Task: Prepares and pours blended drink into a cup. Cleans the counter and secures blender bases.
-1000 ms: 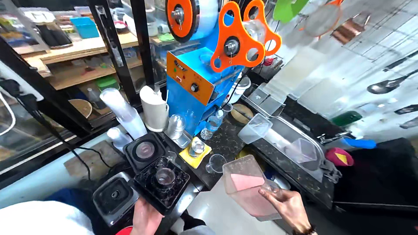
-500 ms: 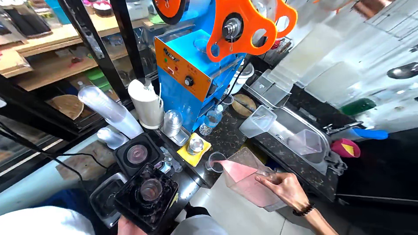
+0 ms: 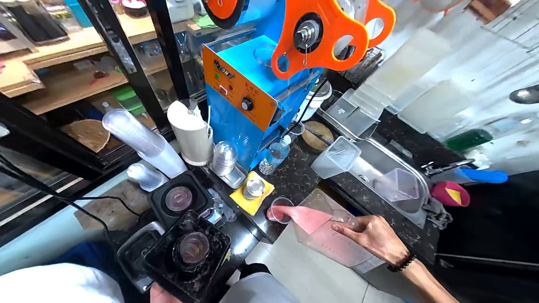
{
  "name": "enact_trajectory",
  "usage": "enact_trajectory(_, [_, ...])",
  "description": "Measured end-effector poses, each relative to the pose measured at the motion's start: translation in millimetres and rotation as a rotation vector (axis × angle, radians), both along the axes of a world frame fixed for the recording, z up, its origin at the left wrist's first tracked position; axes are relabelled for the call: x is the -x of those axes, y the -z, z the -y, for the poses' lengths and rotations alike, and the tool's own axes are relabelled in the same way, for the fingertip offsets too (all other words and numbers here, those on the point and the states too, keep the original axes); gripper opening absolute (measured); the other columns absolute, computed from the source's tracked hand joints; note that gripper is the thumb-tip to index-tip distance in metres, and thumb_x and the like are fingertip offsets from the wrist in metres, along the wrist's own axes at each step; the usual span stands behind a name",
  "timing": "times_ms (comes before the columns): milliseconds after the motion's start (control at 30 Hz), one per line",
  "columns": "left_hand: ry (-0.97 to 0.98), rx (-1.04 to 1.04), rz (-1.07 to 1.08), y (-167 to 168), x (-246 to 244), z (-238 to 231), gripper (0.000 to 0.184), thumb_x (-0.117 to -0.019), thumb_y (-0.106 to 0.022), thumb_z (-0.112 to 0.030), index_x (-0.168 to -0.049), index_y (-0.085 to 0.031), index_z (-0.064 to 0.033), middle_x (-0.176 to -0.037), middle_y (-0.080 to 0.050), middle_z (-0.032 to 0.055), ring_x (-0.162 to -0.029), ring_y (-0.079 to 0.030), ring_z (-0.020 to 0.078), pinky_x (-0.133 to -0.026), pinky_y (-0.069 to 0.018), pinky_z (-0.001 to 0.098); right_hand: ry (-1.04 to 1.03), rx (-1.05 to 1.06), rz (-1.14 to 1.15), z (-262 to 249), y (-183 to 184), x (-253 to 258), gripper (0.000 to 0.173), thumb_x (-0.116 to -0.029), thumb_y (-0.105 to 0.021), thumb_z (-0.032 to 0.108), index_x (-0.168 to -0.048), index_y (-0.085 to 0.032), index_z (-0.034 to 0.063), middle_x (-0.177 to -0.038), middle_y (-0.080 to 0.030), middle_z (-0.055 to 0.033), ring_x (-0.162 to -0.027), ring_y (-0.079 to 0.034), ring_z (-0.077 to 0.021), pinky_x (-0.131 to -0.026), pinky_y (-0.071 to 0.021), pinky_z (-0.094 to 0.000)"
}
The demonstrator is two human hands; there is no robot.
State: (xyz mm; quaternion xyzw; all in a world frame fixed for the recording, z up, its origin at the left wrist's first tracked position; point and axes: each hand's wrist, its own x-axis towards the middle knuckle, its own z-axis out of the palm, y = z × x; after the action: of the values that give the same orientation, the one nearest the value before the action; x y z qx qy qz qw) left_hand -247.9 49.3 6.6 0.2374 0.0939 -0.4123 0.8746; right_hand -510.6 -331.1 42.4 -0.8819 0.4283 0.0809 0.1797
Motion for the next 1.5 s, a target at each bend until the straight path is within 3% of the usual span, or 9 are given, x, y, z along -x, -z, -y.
enact_trajectory(333, [0.014, 0.053, -0.004, -1, 2, -4, 0.037, -0.0683, -0.084, -0.034, -0.099, -0.078, -0.0144, -0.092, -0.078, 0.0046, -0.083, -0.076, 0.0144, -0.076, -0.0627, 0.0305, -0.006, -0.035, -0.105, 3, -12, -11, 0.065, -0.0819, -0.072, 0.068, -0.067, -0.065, 0.0055, -0.064, -0.062, -0.0116, -0.067, -0.063, -0.0303, -0.063, -0.0476, -0.0543])
enact_trajectory(500, [0.007, 0.164, 0.158, 34, 5, -20, 0.028, -0.0863, -0.072, -0.043, -0.103, -0.081, -0.0231, -0.1, -0.079, -0.0027, -0.097, -0.074, 0.0063, -0.087, -0.0607, 0.0264, -0.013, -0.05, -0.136, 5, -12, -13, 0.066, -0.0817, -0.07, 0.071, -0.068, -0.066, 0.0065, -0.065, -0.062, -0.0107, -0.067, -0.064, -0.0292, -0.064, -0.0481, -0.054])
enact_trajectory(600, [-0.044, 0.003, 0.135, 41, 8, -22, 0.024, -0.0819, -0.073, -0.047, -0.092, -0.081, -0.0268, -0.091, -0.079, -0.0038, -0.087, -0.075, 0.006, -0.079, -0.0621, 0.0272, -0.035, -0.071, -0.145, 7, -14, -15, 0.065, -0.0834, -0.069, 0.07, -0.071, -0.069, 0.0059, -0.067, -0.065, -0.0121, -0.069, -0.065, -0.0311, -0.066, -0.0497, -0.0566])
enact_trajectory(733, [-0.082, -0.152, -0.062, 9, 9, -6, 0.018, -0.0816, -0.071, -0.031, -0.088, -0.07, -0.0147, -0.083, -0.076, 0.0057, -0.075, -0.075, 0.0158, -0.066, -0.0631, 0.0341, -0.048, -0.084, -0.186, 8, -17, -19, 0.066, -0.0834, -0.069, 0.071, -0.07, -0.067, 0.0057, -0.067, -0.064, -0.0121, -0.07, -0.065, -0.031, -0.065, -0.049, -0.055])
enact_trajectory(1000, [-0.027, -0.005, 0.012, 1, 9, -4, 0.032, -0.0697, -0.083, -0.035, -0.094, -0.077, -0.0151, -0.09, -0.078, 0.0051, -0.082, -0.076, 0.015, -0.073, -0.0632, 0.0317, -0.055, -0.088, -0.231, 11, -22, -28, 0.068, -0.0832, -0.068, 0.073, -0.07, -0.066, 0.0058, -0.067, -0.063, -0.012, -0.07, -0.064, -0.031, -0.065, -0.0488, -0.0539])
enact_trajectory(1233, [-0.102, -0.138, -0.092, 0, 11, -5, 0.016, -0.0797, -0.07, -0.027, -0.087, -0.07, -0.0134, -0.082, -0.076, 0.0066, -0.073, -0.075, 0.0166, -0.064, -0.0627, 0.0333, -0.07, -0.085, -0.27, 13, -26, -34, 0.07, -0.0827, -0.067, 0.074, -0.07, -0.066, 0.0054, -0.067, -0.063, -0.0121, -0.071, -0.064, -0.0312, -0.066, -0.0487, -0.0538])
enact_trajectory(1367, [-0.094, -0.12, -0.062, -1, 10, -5, 0.026, -0.0726, -0.079, -0.031, -0.09, -0.073, -0.0138, -0.084, -0.077, 0.0059, -0.075, -0.075, 0.0161, -0.066, -0.0628, 0.0329, -0.07, -0.085, -0.284, 14, -27, -37, 0.07, -0.0827, -0.067, 0.074, -0.069, -0.064, 0.0056, -0.067, -0.062, -0.0119, -0.071, -0.064, -0.0313, -0.065, -0.0487, -0.0539])
enact_trajectory(1500, [-0.14, -0.143, -0.077, 11, 11, -13, 0.021, -0.0741, -0.077, -0.03, -0.087, -0.073, -0.0141, -0.082, -0.076, 0.0058, -0.074, -0.075, 0.016, -0.067, -0.063, 0.0343, -0.085, -0.083, -0.293, 14, -28, -38, 0.071, -0.0828, -0.066, 0.076, -0.07, -0.064, 0.0054, -0.068, -0.062, -0.0125, -0.072, -0.064, -0.0316, -0.066, -0.0487, -0.0541])
